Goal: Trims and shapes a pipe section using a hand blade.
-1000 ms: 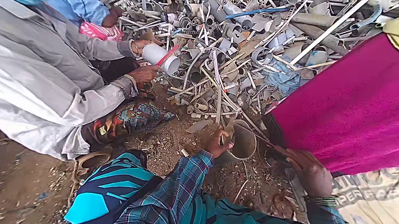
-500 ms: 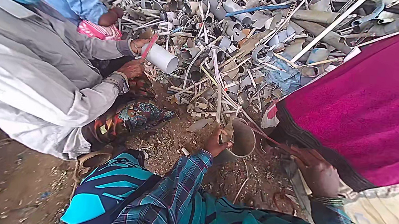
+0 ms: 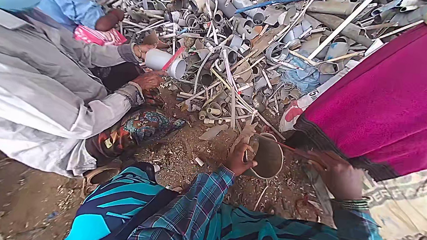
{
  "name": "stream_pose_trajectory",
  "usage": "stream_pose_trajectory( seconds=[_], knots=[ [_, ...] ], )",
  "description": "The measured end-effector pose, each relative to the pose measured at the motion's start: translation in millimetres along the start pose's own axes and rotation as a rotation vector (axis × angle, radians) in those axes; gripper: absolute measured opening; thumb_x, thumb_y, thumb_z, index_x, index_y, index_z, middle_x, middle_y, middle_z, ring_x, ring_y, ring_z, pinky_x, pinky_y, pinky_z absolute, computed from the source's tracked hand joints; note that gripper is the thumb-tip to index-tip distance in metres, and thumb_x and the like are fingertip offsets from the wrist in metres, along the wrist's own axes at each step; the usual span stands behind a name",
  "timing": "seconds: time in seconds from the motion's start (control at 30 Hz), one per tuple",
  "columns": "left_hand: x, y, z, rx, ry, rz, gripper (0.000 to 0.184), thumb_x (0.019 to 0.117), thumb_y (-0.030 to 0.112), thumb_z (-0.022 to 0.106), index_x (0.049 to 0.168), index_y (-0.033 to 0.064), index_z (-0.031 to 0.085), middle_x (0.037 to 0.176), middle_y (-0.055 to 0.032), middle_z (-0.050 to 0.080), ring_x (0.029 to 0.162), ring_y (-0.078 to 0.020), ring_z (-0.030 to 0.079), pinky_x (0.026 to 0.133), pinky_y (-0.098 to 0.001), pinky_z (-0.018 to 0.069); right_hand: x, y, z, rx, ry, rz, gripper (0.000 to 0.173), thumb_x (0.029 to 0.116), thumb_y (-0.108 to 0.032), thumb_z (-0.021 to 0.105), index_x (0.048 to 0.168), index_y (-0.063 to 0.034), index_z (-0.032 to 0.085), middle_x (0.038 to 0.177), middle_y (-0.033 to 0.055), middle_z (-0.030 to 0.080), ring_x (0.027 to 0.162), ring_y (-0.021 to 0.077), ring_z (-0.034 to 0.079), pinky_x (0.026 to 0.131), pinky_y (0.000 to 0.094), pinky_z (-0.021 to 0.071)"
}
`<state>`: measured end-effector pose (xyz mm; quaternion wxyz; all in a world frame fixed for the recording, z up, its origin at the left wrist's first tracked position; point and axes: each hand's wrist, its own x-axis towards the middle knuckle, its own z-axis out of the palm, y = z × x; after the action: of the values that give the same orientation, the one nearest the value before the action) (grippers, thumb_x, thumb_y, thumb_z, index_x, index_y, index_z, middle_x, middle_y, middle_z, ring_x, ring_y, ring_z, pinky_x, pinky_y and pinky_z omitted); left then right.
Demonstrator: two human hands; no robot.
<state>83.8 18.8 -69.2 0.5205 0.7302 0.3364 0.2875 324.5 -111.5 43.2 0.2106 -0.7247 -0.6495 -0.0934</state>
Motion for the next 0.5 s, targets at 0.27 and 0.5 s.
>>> stream_pose_trajectory(
  seconds=[0.27, 0.5],
  knots=[
    [0.0, 1.9, -2.8, -0.048, 0.048, 0.026, 0.048, 0.0846, 0.002, 0.074, 0.123, -0.0179, 0.054, 0.159, -0.0398, 0.020, 0.153, -0.0426, 0.019, 0.124, -0.0432, 0.0208, -9.9, -6.0, -14.1, -0.033, -0.105, 0.172, 0.021, 0.0909, -0.004, 0.073, 0.112, -0.0008, 0.077, 0.114, 0.0282, 0.071, 0.097, 0.0547, 0.068, 0.075, 0.0746, 0.0484],
    [2.2, 1.8, 0.6, -0.030, 0.044, 0.011, 0.051, 0.0843, 0.004, 0.075, 0.125, -0.0170, 0.053, 0.161, -0.0374, 0.018, 0.153, -0.0399, 0.020, 0.123, -0.0425, 0.0225, -20.0, -22.0, -20.8, -0.067, -0.063, 0.223, 0.020, 0.0903, -0.004, 0.073, 0.110, 0.0003, 0.077, 0.112, 0.0301, 0.071, 0.094, 0.0556, 0.069, 0.072, 0.0735, 0.0497]
  ],
)
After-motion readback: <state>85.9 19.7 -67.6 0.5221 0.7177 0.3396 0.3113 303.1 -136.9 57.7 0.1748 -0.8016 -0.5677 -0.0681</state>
